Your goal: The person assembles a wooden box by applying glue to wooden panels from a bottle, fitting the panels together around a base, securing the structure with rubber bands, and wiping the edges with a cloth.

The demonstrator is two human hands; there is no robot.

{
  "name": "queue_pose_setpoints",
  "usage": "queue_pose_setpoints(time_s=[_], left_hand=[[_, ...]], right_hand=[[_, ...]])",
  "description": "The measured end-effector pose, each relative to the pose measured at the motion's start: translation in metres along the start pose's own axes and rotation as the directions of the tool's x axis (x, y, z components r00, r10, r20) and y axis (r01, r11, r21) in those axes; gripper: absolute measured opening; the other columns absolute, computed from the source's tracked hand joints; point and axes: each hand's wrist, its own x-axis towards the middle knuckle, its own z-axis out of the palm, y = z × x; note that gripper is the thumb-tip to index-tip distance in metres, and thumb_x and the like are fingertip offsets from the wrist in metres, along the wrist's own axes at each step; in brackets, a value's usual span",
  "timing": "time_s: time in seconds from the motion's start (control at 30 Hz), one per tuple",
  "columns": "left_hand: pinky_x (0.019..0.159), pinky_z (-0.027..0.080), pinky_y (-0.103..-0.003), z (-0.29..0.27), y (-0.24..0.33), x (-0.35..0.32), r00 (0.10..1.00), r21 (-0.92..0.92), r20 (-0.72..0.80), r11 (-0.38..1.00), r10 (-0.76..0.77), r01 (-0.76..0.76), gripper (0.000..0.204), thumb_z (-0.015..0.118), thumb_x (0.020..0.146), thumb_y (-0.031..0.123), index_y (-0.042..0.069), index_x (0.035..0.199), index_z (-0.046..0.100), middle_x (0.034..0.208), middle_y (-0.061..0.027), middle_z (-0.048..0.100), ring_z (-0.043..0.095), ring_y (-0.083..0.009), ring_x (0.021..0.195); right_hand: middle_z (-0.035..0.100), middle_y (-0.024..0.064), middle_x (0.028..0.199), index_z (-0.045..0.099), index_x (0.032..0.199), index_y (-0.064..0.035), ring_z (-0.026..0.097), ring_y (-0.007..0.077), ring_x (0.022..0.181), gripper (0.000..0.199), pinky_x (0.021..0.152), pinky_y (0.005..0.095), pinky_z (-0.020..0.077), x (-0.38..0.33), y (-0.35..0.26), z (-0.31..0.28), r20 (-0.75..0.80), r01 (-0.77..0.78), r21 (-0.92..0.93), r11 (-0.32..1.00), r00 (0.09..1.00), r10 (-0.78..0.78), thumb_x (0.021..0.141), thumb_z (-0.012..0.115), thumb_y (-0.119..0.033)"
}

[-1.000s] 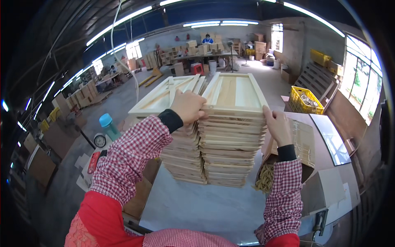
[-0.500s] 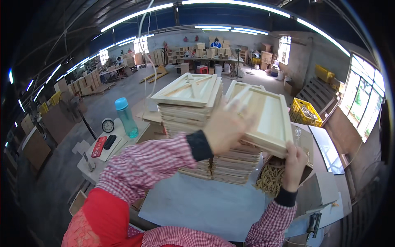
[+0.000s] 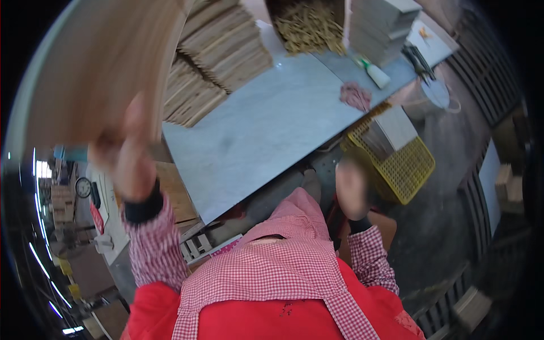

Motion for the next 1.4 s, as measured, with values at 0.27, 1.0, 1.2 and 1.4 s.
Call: queue_pose_setpoints(time_s=[0.27,1.0,1.2,1.4], left_hand=[[0.110,0.036,-0.051,-0.044,-0.021,-0.184,0.350,-0.636,0.295,0.091,-0.889,0.766,0.059,0.054,0.098,0.030,0.001,0.146,0.033,0.144,-0.0174,0.046,0.046,-0.0336,0.130],[0.112,0.032,-0.052,0.042,-0.130,-0.371,-0.325,-0.865,0.073,-0.222,-0.943,0.450,0.070,0.044,0.095,0.060,0.011,0.145,0.038,0.145,-0.0119,0.046,0.043,-0.0330,0.133],[0.115,0.028,-0.050,0.062,-0.131,-0.359,-0.359,-0.807,0.145,-0.320,-0.922,0.497,0.083,0.041,0.090,0.070,0.012,0.150,0.030,0.150,-0.0105,0.039,0.037,-0.0310,0.138],[0.118,0.023,-0.048,0.101,-0.130,-0.382,-0.262,-0.917,0.229,-0.298,-0.937,0.266,0.086,0.050,0.090,0.063,0.012,0.153,0.020,0.155,-0.0085,0.031,0.030,-0.0280,0.142]], right_hand=[[0.068,0.0188,0.092,0.066,0.089,-0.0033,0.067,0.0315,0.087,0.023,0.070,0.0410,0.0507,-0.146,0.202,-0.029,0.228,-0.152,-0.685,0.713,0.885,0.407,0.089,0.060,-0.026],[0.058,0.0150,0.133,0.061,0.127,-0.0114,0.052,0.0325,0.126,0.055,0.106,0.0487,0.0366,-0.082,0.387,0.010,0.619,0.566,-0.467,0.679,-0.339,0.708,0.093,0.044,-0.052],[0.060,0.0167,0.130,0.062,0.125,-0.0104,0.054,0.0340,0.123,0.054,0.103,0.0469,0.0411,-0.002,0.429,0.059,0.600,0.581,-0.475,0.661,-0.335,0.726,0.093,0.046,-0.050],[0.062,0.0168,0.126,0.063,0.123,-0.0098,0.056,0.0349,0.119,0.051,0.101,0.0470,0.0427,0.025,0.442,0.046,0.615,0.626,-0.477,0.617,-0.264,0.743,0.092,0.048,-0.047]])
